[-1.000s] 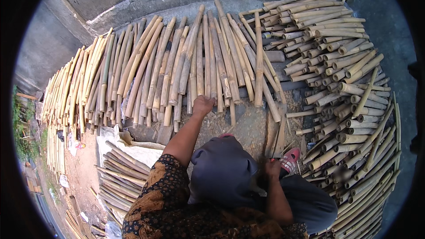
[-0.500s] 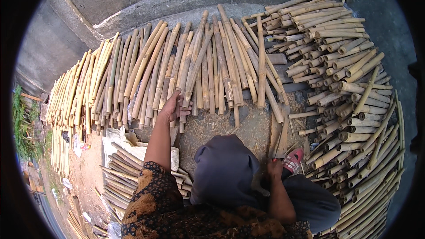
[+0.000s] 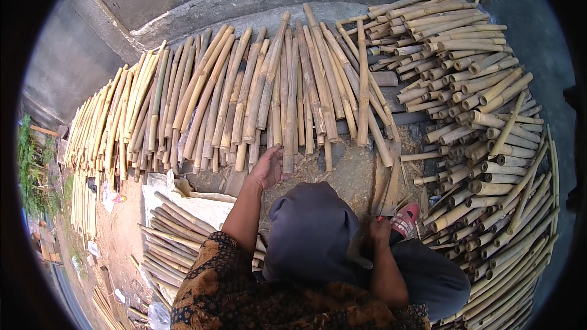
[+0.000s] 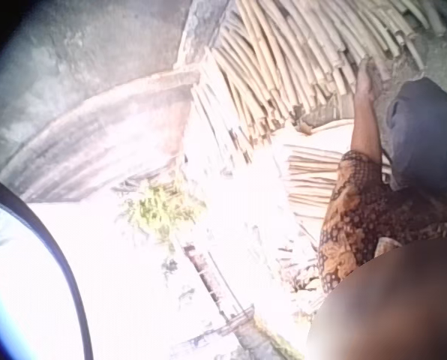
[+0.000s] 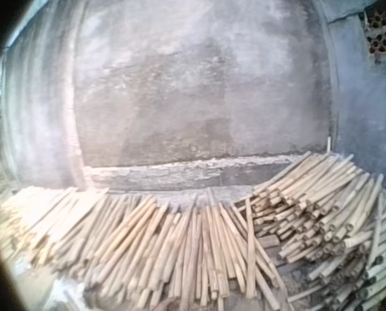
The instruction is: The person sits on the floor and repeatedly picks up short bamboo pieces, then uses a knife to shave and sharpen one end of each piece. Finished pieces are placed into a separate pile nearby.
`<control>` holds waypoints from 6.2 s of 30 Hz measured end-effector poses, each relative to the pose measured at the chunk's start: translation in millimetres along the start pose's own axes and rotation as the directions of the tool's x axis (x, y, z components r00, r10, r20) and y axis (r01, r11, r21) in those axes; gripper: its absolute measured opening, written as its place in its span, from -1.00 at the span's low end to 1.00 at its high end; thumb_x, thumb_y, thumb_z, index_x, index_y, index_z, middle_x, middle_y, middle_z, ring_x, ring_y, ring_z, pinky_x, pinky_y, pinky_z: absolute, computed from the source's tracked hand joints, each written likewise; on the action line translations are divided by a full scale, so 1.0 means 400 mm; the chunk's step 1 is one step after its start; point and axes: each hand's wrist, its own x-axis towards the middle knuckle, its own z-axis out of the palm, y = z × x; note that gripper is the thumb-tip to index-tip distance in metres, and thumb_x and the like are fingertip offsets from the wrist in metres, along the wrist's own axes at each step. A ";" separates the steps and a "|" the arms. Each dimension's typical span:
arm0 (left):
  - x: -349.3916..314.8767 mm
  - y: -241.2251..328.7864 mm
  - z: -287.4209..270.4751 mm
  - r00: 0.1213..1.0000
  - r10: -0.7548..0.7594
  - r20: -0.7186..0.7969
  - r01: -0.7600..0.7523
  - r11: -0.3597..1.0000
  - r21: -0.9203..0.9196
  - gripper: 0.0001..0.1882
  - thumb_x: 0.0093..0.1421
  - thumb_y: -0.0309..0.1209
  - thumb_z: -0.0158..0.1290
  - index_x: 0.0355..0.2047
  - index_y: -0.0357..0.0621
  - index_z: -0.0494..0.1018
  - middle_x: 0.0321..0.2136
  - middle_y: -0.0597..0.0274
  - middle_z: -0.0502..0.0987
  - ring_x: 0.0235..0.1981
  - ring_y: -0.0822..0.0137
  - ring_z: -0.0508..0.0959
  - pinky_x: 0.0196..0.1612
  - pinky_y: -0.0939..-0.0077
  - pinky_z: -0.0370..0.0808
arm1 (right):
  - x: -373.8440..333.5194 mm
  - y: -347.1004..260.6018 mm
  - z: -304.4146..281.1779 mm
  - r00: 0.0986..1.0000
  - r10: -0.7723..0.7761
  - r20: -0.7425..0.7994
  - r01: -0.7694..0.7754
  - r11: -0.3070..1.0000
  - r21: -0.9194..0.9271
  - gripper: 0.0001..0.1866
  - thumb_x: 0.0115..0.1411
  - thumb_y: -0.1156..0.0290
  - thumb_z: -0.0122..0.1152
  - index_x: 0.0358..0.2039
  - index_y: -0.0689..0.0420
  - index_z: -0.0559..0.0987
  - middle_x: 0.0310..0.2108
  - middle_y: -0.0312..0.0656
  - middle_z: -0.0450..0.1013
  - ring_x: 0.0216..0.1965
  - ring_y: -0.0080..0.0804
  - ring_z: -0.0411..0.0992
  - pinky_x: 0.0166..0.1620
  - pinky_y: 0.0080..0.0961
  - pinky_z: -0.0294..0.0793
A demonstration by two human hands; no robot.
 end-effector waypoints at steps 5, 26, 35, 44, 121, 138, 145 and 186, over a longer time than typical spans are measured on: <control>0.063 0.003 -0.004 0.981 0.142 -0.134 -0.092 0.943 0.321 -0.69 0.37 -0.12 0.06 -0.13 -0.10 0.46 -0.51 0.33 0.48 -0.57 0.43 0.45 -0.56 0.50 0.39 | 0.003 0.005 0.004 0.999 -0.001 -0.037 0.000 0.999 -0.032 -0.58 0.19 0.16 0.22 -0.32 0.37 0.61 -0.32 0.28 0.56 -0.18 0.23 0.56 -0.09 -0.04 0.50; 0.129 0.030 0.385 0.896 0.278 0.345 -0.407 0.825 0.392 -0.09 0.25 -0.31 0.27 0.43 0.01 -0.08 0.17 0.11 0.41 0.16 0.18 0.47 0.08 0.07 0.48 | 0.075 0.038 0.012 0.962 0.260 -0.079 -0.208 0.893 0.400 -0.69 0.10 0.24 0.21 -0.49 0.29 0.56 -0.56 0.01 0.51 -0.47 -0.18 0.52 -0.26 -0.22 0.47; 0.127 0.088 0.538 0.842 0.400 0.361 -0.510 0.808 0.294 -0.11 0.28 -0.40 0.21 0.43 0.05 -0.13 0.21 -0.10 0.35 0.25 0.01 0.43 0.12 -0.14 0.45 | 0.014 -0.168 -0.230 0.947 0.255 -0.196 -0.142 0.878 0.458 -0.64 0.14 0.19 0.19 -0.40 0.30 0.57 -0.53 0.09 0.52 -0.45 -0.03 0.55 -0.27 -0.18 0.47; -0.077 0.300 0.648 0.539 0.786 0.303 -0.805 0.586 -0.087 -0.25 0.43 0.15 -0.22 0.38 -0.15 0.01 0.16 -0.22 0.30 0.22 -0.13 0.39 0.22 -0.27 0.36 | -0.017 -0.217 -0.310 0.947 0.164 -0.276 -0.027 0.897 0.441 -0.64 0.17 0.17 0.18 -0.33 0.28 0.58 -0.50 0.08 0.51 -0.42 -0.03 0.52 -0.27 -0.18 0.47; -0.577 0.062 0.800 0.251 0.843 0.476 -0.937 0.334 -0.098 -0.50 0.56 -0.09 -0.34 -0.51 -0.07 0.24 -0.50 0.24 0.27 -0.36 0.37 0.29 -0.17 0.44 0.31 | -0.304 -0.469 -0.471 0.995 -0.047 -0.089 0.075 0.940 0.332 -0.66 0.35 0.23 0.12 -0.27 0.34 0.52 -0.46 0.19 0.53 -0.38 0.20 0.57 -0.27 -0.05 0.50; -0.548 0.098 0.785 0.235 0.803 0.548 -0.869 0.426 -0.252 -0.45 0.55 -0.09 -0.50 -0.54 -0.03 0.23 -0.77 0.24 0.26 -0.70 0.42 0.25 -0.56 0.61 0.36 | -0.412 -0.522 -0.586 0.936 -0.288 -0.203 0.353 0.770 0.531 -0.70 0.35 0.29 0.19 -0.27 0.35 0.53 -0.58 0.08 0.51 -0.57 0.00 0.55 -0.43 -0.19 0.51; -0.548 0.097 0.790 0.263 0.752 0.604 -0.838 0.489 -0.244 -0.34 0.55 -0.01 -0.57 -0.61 -0.02 0.26 -0.78 0.24 0.29 -0.72 0.39 0.25 -0.36 0.52 0.38 | -0.395 -0.536 -0.609 0.958 -0.265 -0.104 0.283 0.845 0.453 -0.69 0.37 0.29 0.15 -0.31 0.34 0.52 -0.61 0.02 0.54 -0.48 -0.08 0.63 -0.39 -0.24 0.54; -0.524 0.103 0.777 0.210 0.850 0.483 -0.898 0.363 -0.249 -0.27 0.50 0.14 -0.61 -0.56 -0.07 0.28 -0.64 0.14 0.35 -0.63 0.38 0.36 -0.51 0.61 0.44 | -0.408 -0.542 -0.569 0.863 -0.431 -0.264 0.504 0.712 0.489 -0.71 0.35 0.30 0.19 -0.34 0.30 0.50 -0.61 0.04 0.48 -0.54 -0.11 0.56 -0.42 -0.22 0.48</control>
